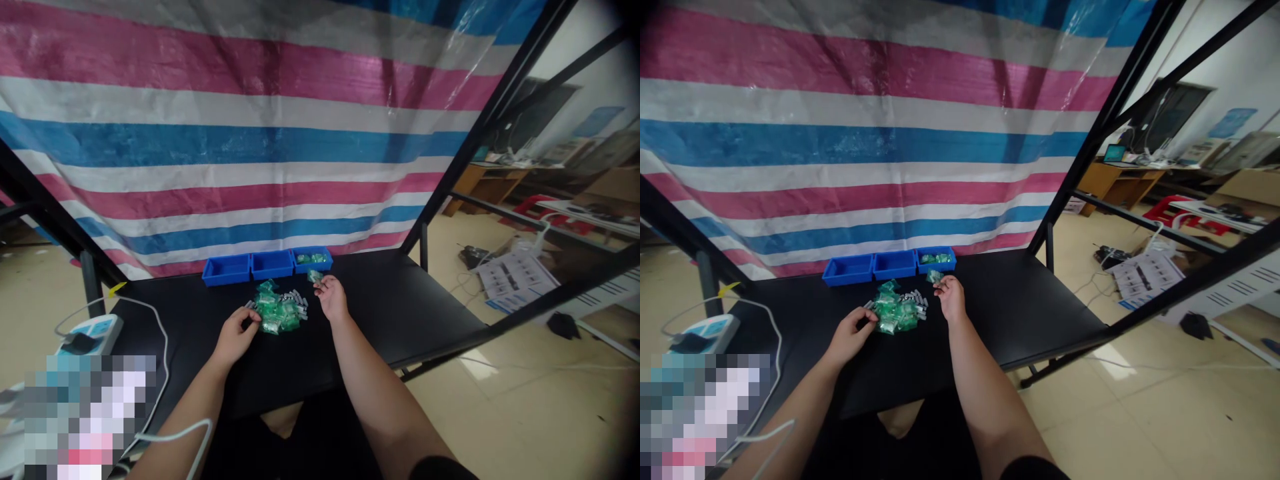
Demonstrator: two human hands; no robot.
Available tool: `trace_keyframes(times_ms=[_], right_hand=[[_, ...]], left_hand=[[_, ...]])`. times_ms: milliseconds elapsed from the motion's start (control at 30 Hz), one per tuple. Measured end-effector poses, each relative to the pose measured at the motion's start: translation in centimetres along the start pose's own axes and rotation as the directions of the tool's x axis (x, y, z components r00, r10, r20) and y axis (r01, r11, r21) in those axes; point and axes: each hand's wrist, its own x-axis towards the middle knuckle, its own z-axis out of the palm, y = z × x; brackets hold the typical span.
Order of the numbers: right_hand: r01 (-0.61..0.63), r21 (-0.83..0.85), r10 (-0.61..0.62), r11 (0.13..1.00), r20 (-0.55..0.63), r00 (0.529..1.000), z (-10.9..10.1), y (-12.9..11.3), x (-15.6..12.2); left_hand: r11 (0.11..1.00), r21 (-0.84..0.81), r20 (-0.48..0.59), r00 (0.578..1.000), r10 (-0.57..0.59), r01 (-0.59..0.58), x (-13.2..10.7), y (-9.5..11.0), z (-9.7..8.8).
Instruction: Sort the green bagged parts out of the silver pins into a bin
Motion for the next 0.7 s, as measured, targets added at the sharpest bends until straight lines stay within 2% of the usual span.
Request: trace_keyframes(times_ms=[233,433,700], right_hand=[[0.088,-0.044,-0.089,0.995,-0.03,0.996,0.3,0.8,0.2],[0.135,0.031,-0.132,0.99,-0.071,0.989,0.2,1.1,0.7],[0.101,0.049,-0.103,0.994,0.044,0.994,-0.1,1.0,0.6]], left_hand=[[1.0,0.008,0.013,1.0,-0.004,0.004,0.1,0.0,0.0],[1.0,0.011,0.008,1.0,-0.005,0.005,0.1,0.0,0.0],[1.0,-0.012,0.01,1.0,-0.02,0.02,0.1,-0.1,0.0]])
